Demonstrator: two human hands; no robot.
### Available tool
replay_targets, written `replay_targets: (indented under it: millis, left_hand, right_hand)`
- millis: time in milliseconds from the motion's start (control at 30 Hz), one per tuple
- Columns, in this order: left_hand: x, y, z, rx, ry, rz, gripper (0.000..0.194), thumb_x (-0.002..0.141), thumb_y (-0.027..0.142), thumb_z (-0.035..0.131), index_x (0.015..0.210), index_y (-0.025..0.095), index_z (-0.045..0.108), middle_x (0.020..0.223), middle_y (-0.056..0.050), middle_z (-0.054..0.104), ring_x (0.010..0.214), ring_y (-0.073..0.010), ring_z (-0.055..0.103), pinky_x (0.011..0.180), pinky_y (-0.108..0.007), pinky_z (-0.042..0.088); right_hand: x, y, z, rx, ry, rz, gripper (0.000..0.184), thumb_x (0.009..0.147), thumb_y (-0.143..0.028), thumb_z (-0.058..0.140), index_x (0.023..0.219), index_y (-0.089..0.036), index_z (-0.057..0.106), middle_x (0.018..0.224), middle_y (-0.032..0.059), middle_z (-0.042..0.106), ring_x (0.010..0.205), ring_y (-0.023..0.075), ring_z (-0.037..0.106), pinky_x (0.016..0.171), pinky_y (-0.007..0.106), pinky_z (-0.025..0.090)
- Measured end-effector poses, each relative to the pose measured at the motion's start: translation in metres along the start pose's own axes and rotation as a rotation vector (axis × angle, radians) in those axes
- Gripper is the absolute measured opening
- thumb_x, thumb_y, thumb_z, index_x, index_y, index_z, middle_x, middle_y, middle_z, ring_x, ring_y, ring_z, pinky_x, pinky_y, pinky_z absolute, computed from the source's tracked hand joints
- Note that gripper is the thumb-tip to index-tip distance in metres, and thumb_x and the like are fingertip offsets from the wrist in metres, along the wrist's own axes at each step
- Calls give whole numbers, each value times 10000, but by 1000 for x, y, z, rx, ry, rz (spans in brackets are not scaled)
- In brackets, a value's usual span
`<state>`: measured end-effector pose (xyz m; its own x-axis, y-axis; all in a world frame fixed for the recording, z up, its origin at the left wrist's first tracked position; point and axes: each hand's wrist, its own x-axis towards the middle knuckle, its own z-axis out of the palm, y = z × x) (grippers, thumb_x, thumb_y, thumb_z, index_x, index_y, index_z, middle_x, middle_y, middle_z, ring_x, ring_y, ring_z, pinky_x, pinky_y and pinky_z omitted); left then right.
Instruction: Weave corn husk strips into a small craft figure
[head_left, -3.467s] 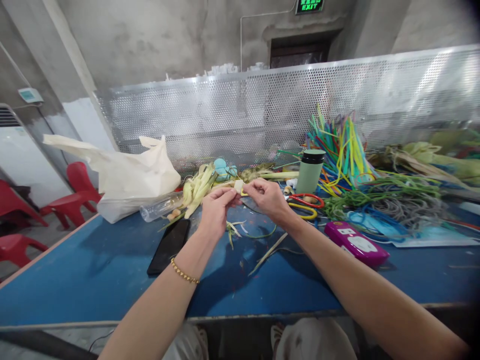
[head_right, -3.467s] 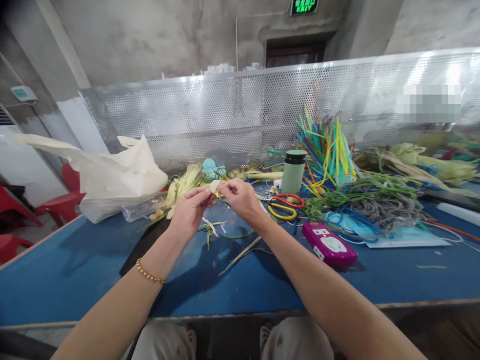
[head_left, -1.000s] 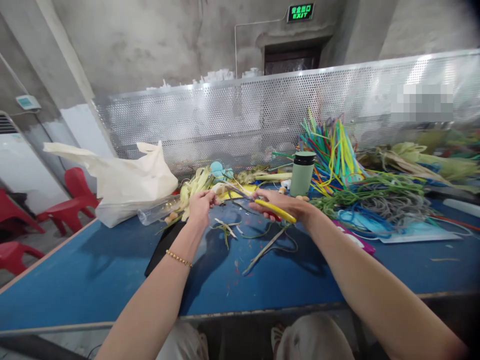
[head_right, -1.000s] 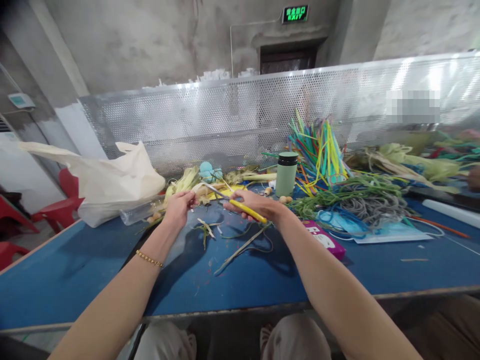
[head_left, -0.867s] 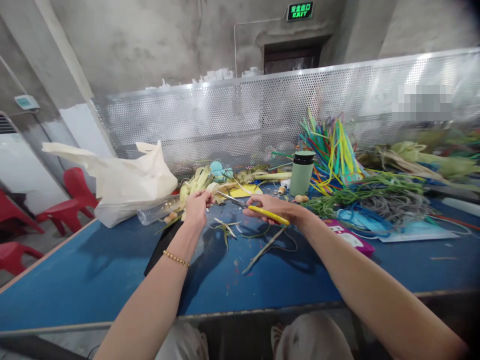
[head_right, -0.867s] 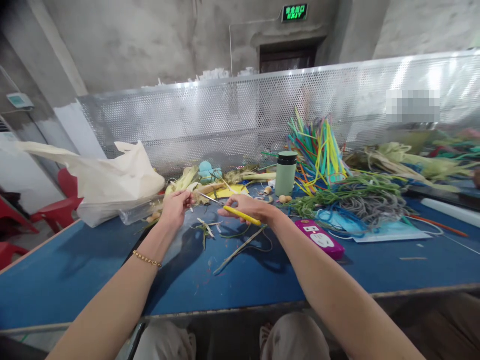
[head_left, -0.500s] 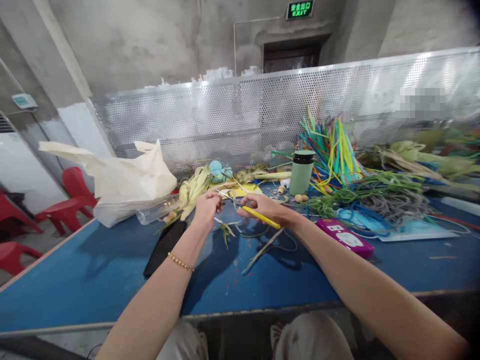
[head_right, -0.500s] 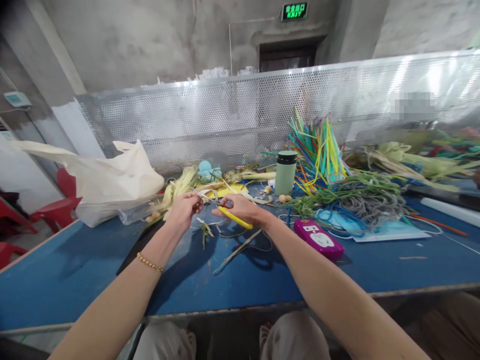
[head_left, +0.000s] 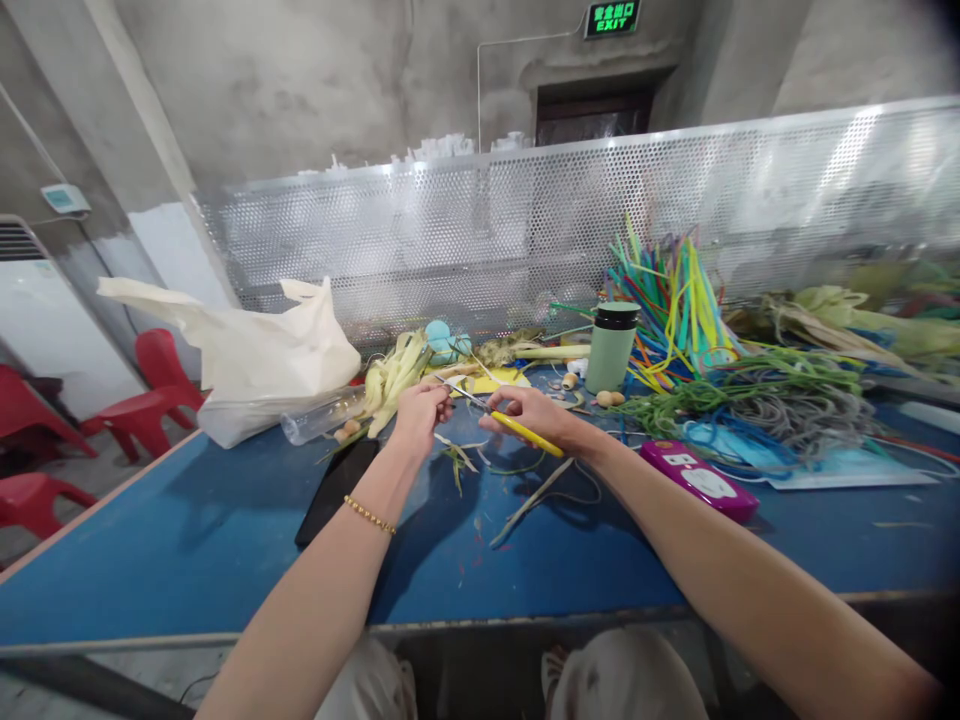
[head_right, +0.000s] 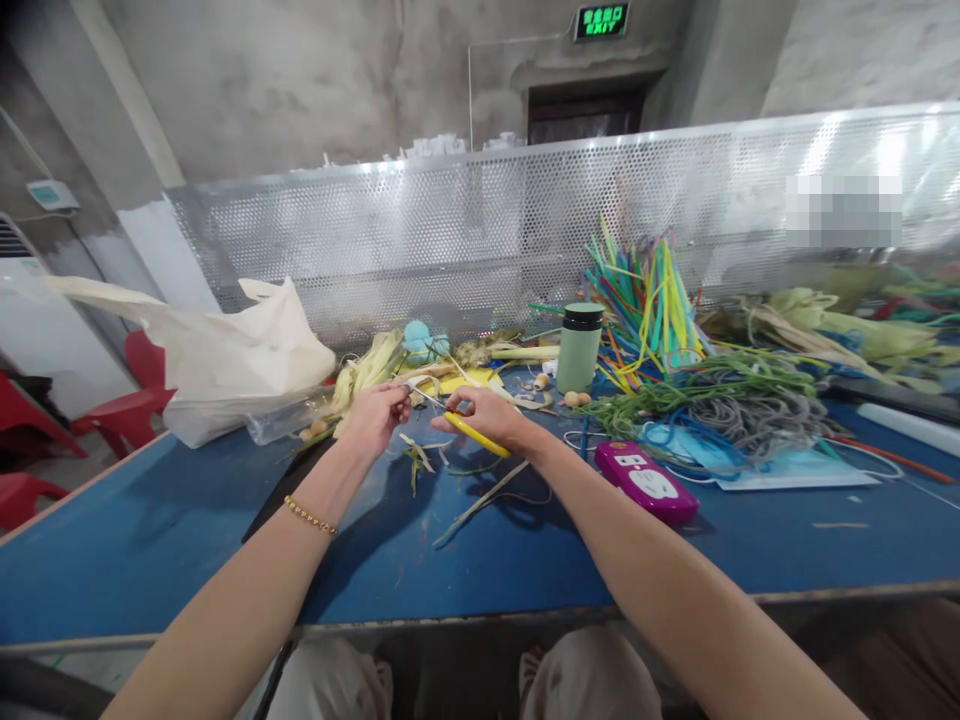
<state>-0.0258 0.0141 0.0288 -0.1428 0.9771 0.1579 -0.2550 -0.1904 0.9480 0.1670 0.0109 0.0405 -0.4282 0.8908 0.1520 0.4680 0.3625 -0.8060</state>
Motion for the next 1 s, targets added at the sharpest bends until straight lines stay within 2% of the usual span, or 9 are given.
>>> replay_targets:
  millis: [167,333,467,567,667,733,933,1000]
  left_hand:
    - [6,-1,1,-15,-5,-5,116,618,159,674,606,140,560,525,13,525,446,-79,465,465,-239,301]
    - [11,-3,2,-18,-39,10,160,616,147,705,597,146,546,535,8,527,466,-83,465,467,-251,303]
    - [11,-3,1,-28,-35,-11,143,617,166,699,600,140,559,530,11,531,452,-72,462,463,-238,301]
    - [9,-3,0,-44,-26,-33,134,610,165,707,621,135,577,546,7,548,448,-72,470,457,-232,293]
    - [5,-1,0,-41,-16,-36,116,614,151,715,650,135,605,564,4,556,453,-71,473,453,-235,282]
    - [3,0,0,-38,-10,-31,104,616,139,715,648,141,616,555,5,551,458,-69,465,454,-239,280]
    - [-2,1,2,-17,-6,-20,53,616,126,699,641,138,654,563,-6,578,472,-77,479,465,-245,301]
    - [-2,0,3,-2,4,-10,38,621,139,700,630,139,663,564,-6,583,470,-79,480,463,-244,297]
  right_hand:
    - [2,4,-1,-37,42,-22,513,628,-587,785,893,-183,614,543,-65,539,423,86,459,448,213,312]
    - [4,7,0,-84,88,-67,495,662,-614,751,866,-180,625,550,-41,560,459,109,498,471,225,344]
    - [12,16,-4,-314,229,-98,416,733,-583,708,854,-188,661,731,33,682,666,179,628,600,267,442]
    - [19,29,-13,-608,304,36,368,780,-509,682,935,-175,680,936,104,732,894,248,674,745,304,479]
    - [23,41,-22,-841,265,230,418,818,-424,621,1119,-137,664,1062,181,725,1009,309,677,789,341,492]
    - [23,46,-26,-938,209,290,428,821,-375,595,1162,-125,664,1125,211,709,1049,327,673,805,358,500]
    - [21,44,-33,-1025,78,320,355,838,-393,591,1043,-147,744,1116,204,717,1053,343,673,806,401,516]
    - [21,40,-35,-1022,73,302,337,830,-378,617,1009,-128,754,1106,217,715,1048,354,668,803,404,509]
